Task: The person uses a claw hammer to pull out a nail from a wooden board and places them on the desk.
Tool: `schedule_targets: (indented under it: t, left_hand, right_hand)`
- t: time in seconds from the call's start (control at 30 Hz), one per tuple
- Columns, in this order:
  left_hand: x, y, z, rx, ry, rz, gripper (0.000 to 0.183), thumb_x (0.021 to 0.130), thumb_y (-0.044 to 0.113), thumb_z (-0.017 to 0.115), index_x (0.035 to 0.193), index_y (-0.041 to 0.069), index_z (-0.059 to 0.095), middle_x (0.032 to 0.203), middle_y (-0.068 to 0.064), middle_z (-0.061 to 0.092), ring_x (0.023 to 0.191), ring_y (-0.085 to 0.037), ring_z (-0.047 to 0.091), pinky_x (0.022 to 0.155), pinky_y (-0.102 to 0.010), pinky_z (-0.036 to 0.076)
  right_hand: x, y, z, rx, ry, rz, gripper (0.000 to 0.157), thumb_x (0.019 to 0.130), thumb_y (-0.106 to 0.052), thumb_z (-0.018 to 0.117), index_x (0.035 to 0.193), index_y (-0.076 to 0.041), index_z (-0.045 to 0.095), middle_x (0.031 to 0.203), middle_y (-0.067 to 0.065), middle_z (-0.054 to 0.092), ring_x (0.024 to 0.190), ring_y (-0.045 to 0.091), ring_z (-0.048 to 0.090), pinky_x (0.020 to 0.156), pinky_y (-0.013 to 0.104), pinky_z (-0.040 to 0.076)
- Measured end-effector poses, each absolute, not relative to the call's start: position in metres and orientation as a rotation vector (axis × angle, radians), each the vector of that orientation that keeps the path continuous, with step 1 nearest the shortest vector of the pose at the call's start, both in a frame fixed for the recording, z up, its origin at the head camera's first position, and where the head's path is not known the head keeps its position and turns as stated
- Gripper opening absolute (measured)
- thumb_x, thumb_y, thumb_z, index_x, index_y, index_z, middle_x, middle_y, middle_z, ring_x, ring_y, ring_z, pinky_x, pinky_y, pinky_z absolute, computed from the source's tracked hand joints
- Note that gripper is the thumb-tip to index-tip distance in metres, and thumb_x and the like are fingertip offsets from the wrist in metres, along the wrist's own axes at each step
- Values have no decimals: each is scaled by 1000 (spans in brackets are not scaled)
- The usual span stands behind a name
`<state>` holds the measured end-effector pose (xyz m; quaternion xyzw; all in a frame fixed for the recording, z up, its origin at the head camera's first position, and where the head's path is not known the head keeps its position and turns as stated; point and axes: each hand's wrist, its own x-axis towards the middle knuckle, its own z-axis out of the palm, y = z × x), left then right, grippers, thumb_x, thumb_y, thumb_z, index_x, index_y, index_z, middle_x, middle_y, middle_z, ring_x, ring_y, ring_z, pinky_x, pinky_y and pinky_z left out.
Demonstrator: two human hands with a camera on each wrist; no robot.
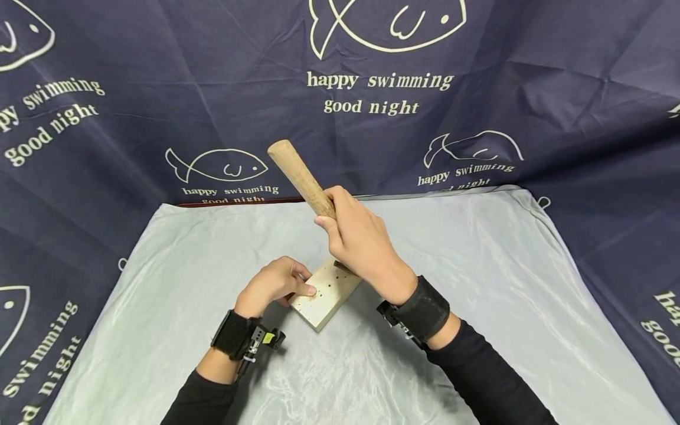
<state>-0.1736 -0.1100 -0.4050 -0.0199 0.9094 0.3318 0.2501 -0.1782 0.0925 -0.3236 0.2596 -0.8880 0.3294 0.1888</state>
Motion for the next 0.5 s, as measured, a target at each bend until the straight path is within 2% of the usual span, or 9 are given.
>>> schedule_targets:
  t: [0.1,0.33,0.5]
  left_hand:
    - [-173,-108,-404,-52,2487,896,32,81,26,88,109,13,78,80,-2,70,56,-23,67,55,-35,55]
    - [-170,-107,-402,-46,2506,876,32,81,27,87,109,14,78,80,-1,70,57,-22,67,55,-33,54]
    - [-168,-106,-402,-53,2512,886,34,81,27,87,111,14,78,83,-1,71,59,-22,67,57,-34,55]
  right_hand:
    - [-176,98,-322,730,-2478,991,31,101,-29,66,125,-12,55,94,0,62,77,14,60,65,38,50]
    - [-172,114,-320,741,-2425,1227,31,100,-23,67,125,-10,55,104,4,65,93,16,64,73,33,58]
    - [-169,125,-322,691,-2384,1359,31,100,-19,68,126,-10,55,106,6,66,95,18,64,71,33,60]
